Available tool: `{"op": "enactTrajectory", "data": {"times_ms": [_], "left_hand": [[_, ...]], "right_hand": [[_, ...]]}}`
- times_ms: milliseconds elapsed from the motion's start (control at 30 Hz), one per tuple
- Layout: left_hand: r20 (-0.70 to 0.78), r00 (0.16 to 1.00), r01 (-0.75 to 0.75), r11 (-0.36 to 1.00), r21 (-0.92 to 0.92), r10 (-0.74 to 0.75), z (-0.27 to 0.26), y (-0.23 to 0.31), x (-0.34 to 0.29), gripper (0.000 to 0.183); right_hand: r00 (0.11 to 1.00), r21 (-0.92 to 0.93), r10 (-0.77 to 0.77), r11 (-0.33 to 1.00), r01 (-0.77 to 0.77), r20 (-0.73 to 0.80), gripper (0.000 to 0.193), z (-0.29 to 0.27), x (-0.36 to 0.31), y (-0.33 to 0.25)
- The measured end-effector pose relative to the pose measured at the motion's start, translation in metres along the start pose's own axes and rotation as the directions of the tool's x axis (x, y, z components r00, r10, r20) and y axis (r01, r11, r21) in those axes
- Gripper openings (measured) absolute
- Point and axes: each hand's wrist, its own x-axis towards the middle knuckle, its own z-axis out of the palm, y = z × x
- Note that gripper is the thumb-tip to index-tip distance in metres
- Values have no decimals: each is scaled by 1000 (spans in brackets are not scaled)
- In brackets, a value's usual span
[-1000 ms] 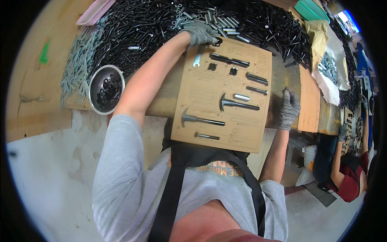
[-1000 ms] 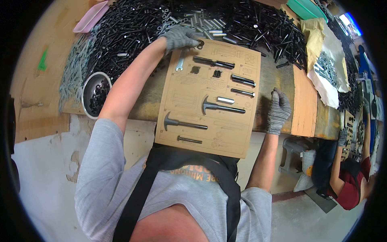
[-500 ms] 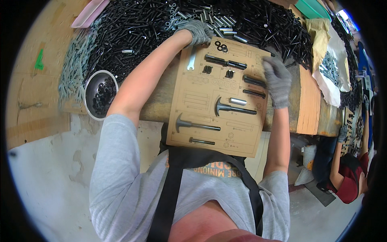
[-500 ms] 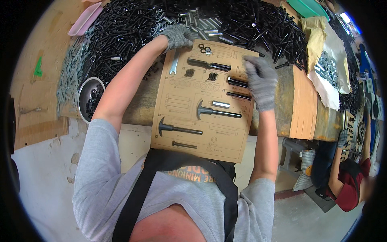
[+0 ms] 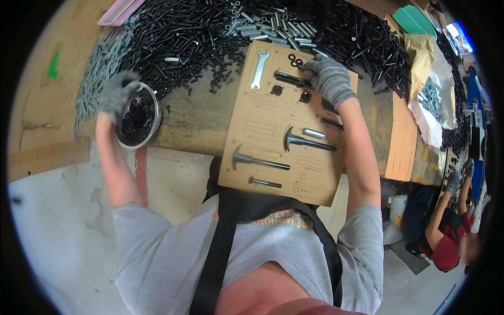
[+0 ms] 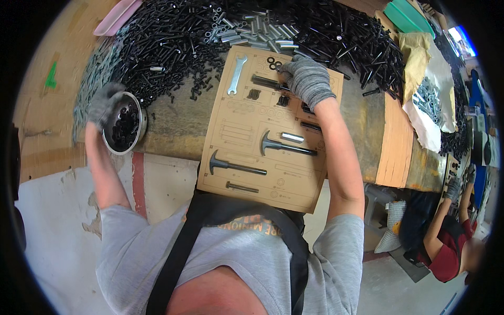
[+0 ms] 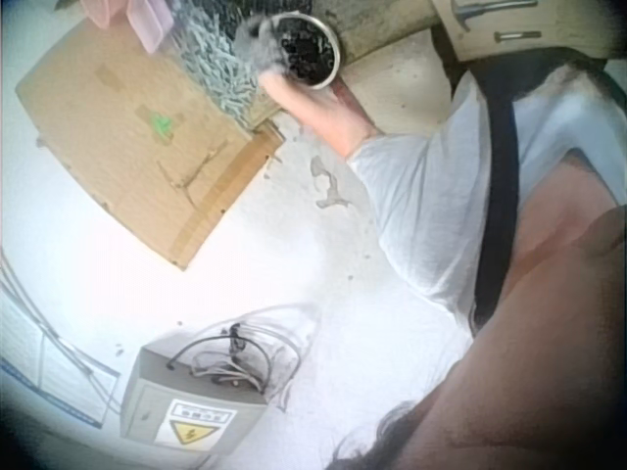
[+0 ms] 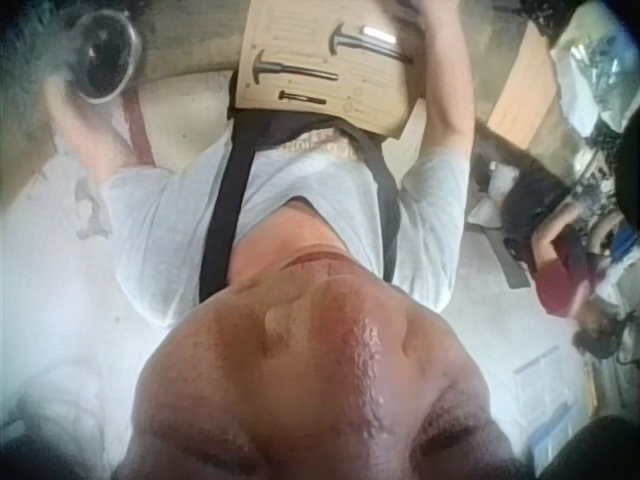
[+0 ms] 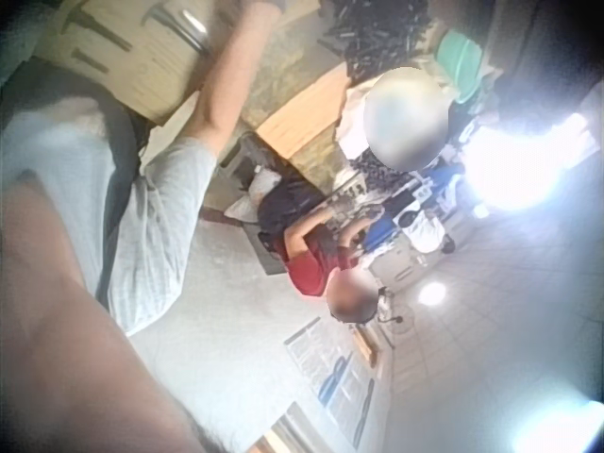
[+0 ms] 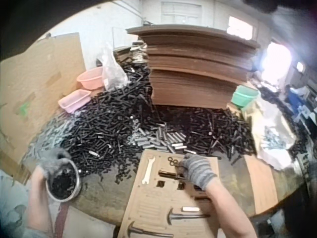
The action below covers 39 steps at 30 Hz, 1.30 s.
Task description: The person picks small black metal parts from a pile and places them onto a cardboard template with printed outlines. They use a wrench to tighten some of the parts and then lift the completed board to stack it with others.
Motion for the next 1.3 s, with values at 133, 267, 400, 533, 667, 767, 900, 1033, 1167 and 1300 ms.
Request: {"op": "enactTrajectory", "data": {"times_ms": [133,267,400,533,667,767,900,1033,1167,1300], "left_hand": [[6,955,294,950,105,-296,-34,-75,-35,15],[-35,952,305,928,214,-304,-27,-78,-54,21],[-173,976,177,951,254,-135,-1,-14,-42,25],[-77,965,-239,963,125,250,78,60,-4,29],[97,892,-451,861,233,441,176,124,47,29],[208,849,-528,801,282,486,232,158,78,27],[252,821,-570,710,412,513,264,174,95,27],[255,812,-578,669,467,524,276,177,95,27],[298,811,-581,637,507,503,275,175,96,27],[339,792,-609,617,499,507,264,168,96,26]], "right_hand": [[999,31,-53,998,53,5,19,-5,1,-3],[995,39,-63,997,66,-76,18,-5,3,0],[996,-14,-78,997,77,-53,19,-1,0,4],[992,-112,-77,992,67,-96,16,2,-2,11],[995,-106,-33,994,22,-98,16,5,5,19],[992,-55,14,998,-21,-123,19,10,17,21],[981,85,166,984,-158,-99,25,17,31,16],[967,222,251,946,-235,-47,29,18,36,13],[977,300,213,931,-206,9,29,14,33,9],[991,376,131,919,-123,4,26,15,27,6]]}}
